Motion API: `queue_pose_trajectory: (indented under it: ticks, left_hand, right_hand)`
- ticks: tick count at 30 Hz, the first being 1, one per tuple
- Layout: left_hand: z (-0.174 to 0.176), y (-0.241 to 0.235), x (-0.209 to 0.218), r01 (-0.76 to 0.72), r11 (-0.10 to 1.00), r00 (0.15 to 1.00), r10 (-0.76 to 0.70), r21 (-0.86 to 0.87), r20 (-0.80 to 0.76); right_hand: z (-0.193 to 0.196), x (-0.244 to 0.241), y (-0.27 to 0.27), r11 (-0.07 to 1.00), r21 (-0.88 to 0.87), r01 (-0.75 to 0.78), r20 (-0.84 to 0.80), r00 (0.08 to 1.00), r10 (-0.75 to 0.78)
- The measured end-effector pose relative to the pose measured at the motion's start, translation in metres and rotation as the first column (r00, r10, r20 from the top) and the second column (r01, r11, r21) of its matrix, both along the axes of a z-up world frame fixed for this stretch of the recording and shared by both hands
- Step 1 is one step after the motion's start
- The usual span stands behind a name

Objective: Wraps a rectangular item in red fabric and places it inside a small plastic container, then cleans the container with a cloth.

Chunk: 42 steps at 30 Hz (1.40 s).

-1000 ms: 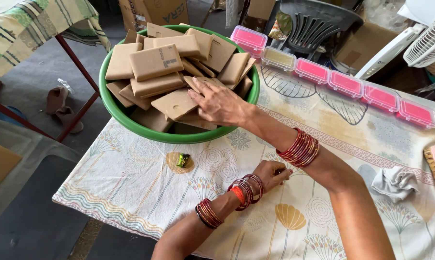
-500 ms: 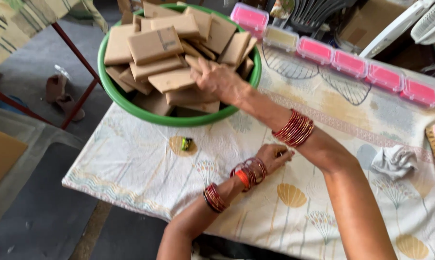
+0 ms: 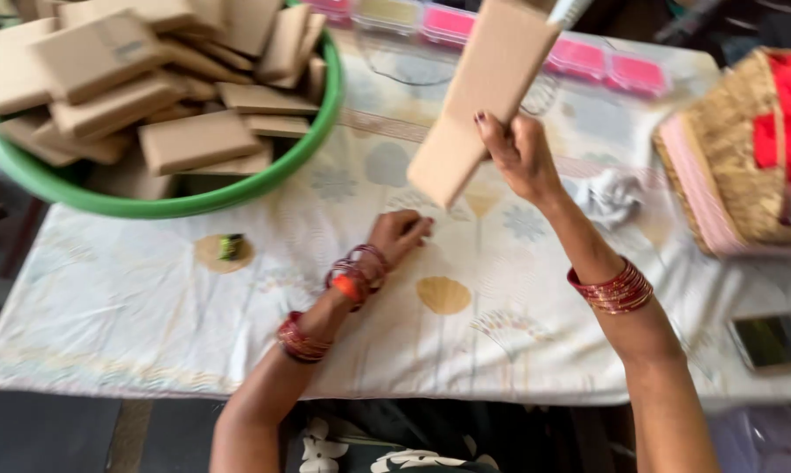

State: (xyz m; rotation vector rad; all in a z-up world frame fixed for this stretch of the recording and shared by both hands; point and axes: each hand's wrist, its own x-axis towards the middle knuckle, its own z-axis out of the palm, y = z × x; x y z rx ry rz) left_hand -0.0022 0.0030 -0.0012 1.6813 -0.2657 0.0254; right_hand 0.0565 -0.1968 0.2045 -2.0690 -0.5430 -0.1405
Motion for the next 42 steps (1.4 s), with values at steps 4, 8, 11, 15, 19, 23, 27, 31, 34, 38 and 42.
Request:
queue_pose_trajectory:
  ticks: [4, 8, 11, 15, 19, 23, 27, 31, 34, 38, 42]
  left_hand:
    - [0.008, -0.001, -0.001, 0.040, 0.997, 0.998, -0.044, -0.063, -0.050]
    - [0.043, -0.010, 0.000, -0.044, 0.996, 0.985, 0.056, 0.077, -0.163]
    - [0.068, -0.038, 0.006, -0.072, 0.970, 0.987, 0.104, 0.234, -0.125]
    - [0.083, -0.090, 0.018, -0.062, 0.961, 0.997, 0.048, 0.269, 0.061]
    - [0.064, -0.141, 0.034, 0.019, 0.983, 0.999, -0.028, 0.183, 0.045]
    - [0.048, -0.177, 0.053, -0.050, 0.962, 0.993, 0.018, 0.268, 0.119]
    - [0.058, -0.200, 0.055, 0.064, 0.997, 0.996, -0.066, 0.035, 0.060]
    - [0.050, -0.226, 0.056, 0.051, 0.982, 0.972, -0.091, -0.181, -0.218]
    - [0.025, -0.240, 0.056, -0.064, 0.933, 0.971, -0.024, -0.354, -0.238]
    - [0.026, -0.241, 0.046, -0.101, 0.956, 0.981, 0.050, -0.276, -0.185]
    - [0.014, -0.229, 0.050, -0.143, 0.958, 0.989, 0.129, -0.250, -0.072]
  right_hand:
    - [-0.110, 0.007, -0.098, 0.978, 0.208, -0.032, -0.242, 0.967, 0.084]
    - [-0.132, -0.021, -0.126, 0.960, 0.281, 0.000, -0.441, 0.888, 0.129]
    - [-0.132, -0.028, -0.135, 0.956, 0.294, 0.009, -0.516, 0.843, 0.151]
    - [-0.131, -0.026, -0.140, 0.951, 0.301, 0.064, -0.536, 0.836, 0.113]
    - [-0.160, -0.010, -0.163, 0.939, 0.296, 0.177, -0.522, 0.853, 0.004]
    - [-0.181, -0.005, -0.183, 0.989, 0.125, 0.083, -0.296, 0.954, -0.043]
    - [-0.195, 0.000, -0.193, 0.996, 0.070, 0.060, -0.253, 0.967, -0.040]
    - [-0.206, 0.014, -0.205, 0.981, 0.102, 0.163, -0.198, 0.970, -0.140]
    - [-0.177, 0.008, -0.202, 0.957, 0.070, 0.282, -0.134, 0.953, -0.271]
    - [-0.170, 0.011, -0.215, 0.941, -0.015, 0.339, 0.063, 0.939, -0.337]
    - [-0.157, 0.004, -0.215, 0.901, -0.116, 0.418, 0.345, 0.868, -0.358]
